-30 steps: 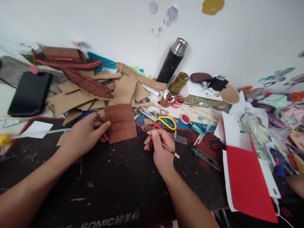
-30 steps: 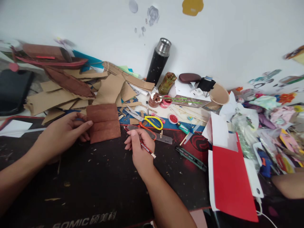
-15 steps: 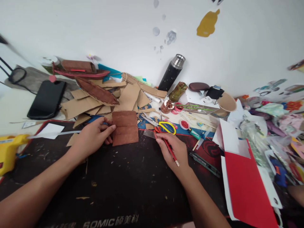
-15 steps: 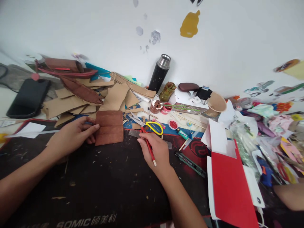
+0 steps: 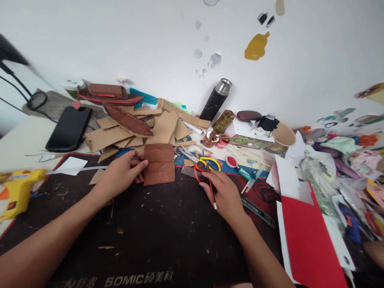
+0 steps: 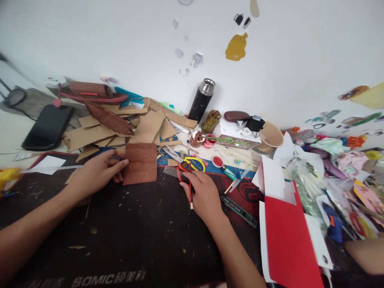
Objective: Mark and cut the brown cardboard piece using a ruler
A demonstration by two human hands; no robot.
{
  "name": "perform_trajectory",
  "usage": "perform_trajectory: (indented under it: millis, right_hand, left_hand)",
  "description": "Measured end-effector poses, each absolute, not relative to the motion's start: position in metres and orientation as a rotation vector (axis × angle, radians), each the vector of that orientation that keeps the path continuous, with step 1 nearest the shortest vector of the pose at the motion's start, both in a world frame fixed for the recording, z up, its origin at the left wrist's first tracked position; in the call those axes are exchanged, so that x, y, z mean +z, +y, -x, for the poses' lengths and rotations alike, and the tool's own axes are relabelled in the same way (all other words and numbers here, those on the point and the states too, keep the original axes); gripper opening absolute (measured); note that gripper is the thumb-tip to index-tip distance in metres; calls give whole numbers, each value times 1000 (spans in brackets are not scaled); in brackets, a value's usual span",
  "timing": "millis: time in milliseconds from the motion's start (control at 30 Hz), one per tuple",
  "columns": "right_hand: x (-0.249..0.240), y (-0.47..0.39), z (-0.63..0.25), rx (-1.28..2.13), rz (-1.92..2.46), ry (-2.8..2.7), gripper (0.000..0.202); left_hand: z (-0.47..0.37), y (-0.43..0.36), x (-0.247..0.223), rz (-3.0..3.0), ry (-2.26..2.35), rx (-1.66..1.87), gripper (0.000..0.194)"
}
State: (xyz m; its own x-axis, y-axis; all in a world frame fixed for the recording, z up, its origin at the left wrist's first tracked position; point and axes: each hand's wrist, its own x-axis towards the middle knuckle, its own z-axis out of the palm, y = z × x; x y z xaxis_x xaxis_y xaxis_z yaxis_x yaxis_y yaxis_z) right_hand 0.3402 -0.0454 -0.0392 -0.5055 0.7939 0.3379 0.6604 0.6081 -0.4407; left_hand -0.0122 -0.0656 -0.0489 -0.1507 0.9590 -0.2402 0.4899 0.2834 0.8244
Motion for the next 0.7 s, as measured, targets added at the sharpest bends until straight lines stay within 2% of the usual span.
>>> perform_trajectory:
  millis: [100, 233, 400, 700]
  right_hand:
    - [-33, -57, -328, 538, 1162, -2086, 16]
    - [-36, -76, -294, 973, 1249, -1771, 32]
    - [-49, -86, -255, 1444, 1130, -1522, 36]
    - [-69, -76, -239, 1450, 1214, -1379, 44]
  left_hand:
    - [13, -65, -49, -1332, 1776, 755, 34]
    - [14, -65, -52, -1322, 1777, 762, 36]
    - [15, -65, -50, -1317, 1780, 728, 40]
    - [14, -65, -46, -1318, 1793, 703, 42]
